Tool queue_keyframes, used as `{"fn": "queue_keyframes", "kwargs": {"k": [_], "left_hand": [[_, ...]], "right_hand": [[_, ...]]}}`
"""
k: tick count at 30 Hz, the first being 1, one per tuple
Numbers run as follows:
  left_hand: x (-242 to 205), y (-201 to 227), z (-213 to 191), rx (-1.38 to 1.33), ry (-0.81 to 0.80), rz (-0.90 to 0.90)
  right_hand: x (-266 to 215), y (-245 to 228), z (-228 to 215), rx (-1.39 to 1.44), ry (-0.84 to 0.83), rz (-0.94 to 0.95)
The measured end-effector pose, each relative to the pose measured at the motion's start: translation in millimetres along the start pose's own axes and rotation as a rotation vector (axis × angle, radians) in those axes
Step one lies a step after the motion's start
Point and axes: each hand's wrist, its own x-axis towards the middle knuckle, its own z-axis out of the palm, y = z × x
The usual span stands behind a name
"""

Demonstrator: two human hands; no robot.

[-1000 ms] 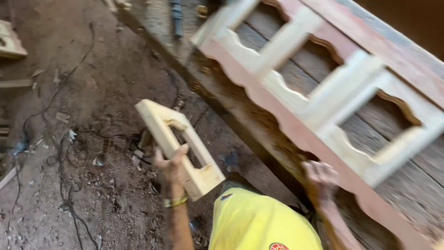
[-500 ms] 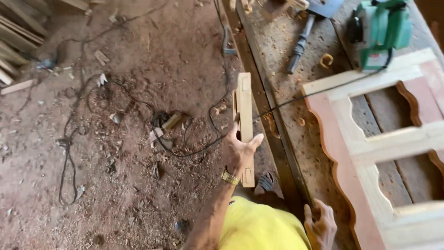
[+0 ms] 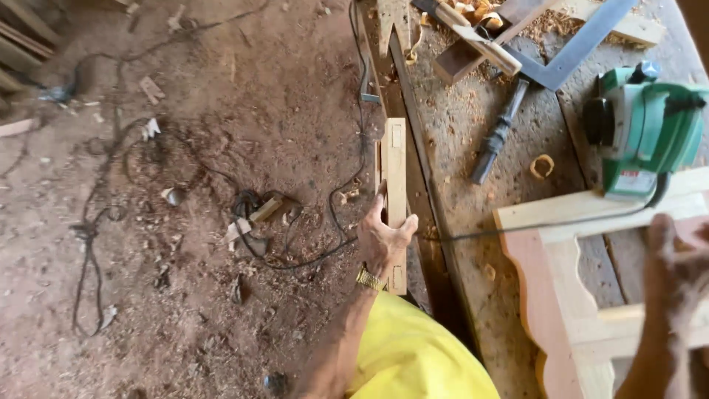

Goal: Using various carpentry tools to measure, plane, and fit wooden components together for furniture construction.

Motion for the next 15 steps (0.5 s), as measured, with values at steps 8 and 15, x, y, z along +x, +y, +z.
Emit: {"fn": "queue_keyframes", "kwargs": {"k": [8,15], "left_hand": [[171.3,-50.8,107.2,-0.082,0.08,-0.15],[223.6,-78.3,167.2,-0.098,0.11,-0.201]], "right_hand": [[151.8,138.6,109.8,0.308,-0.538,0.453],[183.1,143.8,105.1,0.578,-0.734,0.531]]}}
